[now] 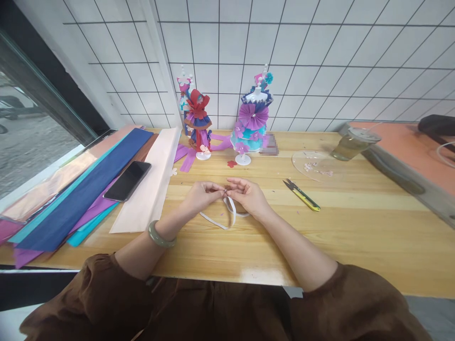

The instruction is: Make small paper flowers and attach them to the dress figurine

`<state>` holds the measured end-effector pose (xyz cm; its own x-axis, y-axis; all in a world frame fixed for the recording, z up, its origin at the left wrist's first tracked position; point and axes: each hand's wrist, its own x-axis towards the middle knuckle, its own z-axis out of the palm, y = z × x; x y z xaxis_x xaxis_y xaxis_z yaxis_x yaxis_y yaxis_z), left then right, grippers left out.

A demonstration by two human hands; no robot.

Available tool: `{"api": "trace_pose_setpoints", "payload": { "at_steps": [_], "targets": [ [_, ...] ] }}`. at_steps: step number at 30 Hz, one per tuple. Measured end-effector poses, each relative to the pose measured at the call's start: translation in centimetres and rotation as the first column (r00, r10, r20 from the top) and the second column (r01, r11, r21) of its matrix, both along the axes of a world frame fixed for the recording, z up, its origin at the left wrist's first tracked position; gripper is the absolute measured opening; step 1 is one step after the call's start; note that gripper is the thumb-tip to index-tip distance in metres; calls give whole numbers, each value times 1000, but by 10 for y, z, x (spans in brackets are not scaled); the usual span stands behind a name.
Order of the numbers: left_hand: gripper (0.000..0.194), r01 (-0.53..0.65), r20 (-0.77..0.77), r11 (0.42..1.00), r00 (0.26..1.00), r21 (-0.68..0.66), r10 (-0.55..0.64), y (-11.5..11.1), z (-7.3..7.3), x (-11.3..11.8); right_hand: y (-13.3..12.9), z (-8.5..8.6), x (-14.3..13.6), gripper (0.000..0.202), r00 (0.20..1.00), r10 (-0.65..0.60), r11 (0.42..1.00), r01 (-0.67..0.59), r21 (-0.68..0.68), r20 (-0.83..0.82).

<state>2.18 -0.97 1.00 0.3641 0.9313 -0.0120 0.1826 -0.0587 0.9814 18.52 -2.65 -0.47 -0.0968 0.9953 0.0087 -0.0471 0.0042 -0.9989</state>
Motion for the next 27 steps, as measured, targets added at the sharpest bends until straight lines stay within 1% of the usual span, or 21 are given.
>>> {"api": "trace_pose_setpoints", "payload": {
  "at_steps": [5,7,12,17,20,24,27],
  "targets": [
    [19,31,93,997,995,-68,-25,1,0,1,1,-2,1,45,1000,-13,999,13,32,6],
    [18,35,107,996,994,-86,-26,2,0,1,1,-2,0,45,1000,-16,999,15,34,2],
    [20,29,94,998,995,-64,-23,3,-3,0,0,0,-1,44,1000,-19,999,19,45,4],
    [27,28,135,997,991,-72,-18,6,-7,-1,-1,0,-1,45,999,-42,998,41,56,23],
    [27,26,91,999,996,-48,-22,5,-6,-2,0,0,-1,45,999,-36,998,35,58,26],
    [26,64,-39,995,997,75,-61,3,-4,-2,-2,2,-3,47,996,-57,995,51,86,72],
    [25,56,-92,990,995,130,-45,3,-4,-2,-4,3,-7,47,987,-79,991,62,120,137]
  ]
}}
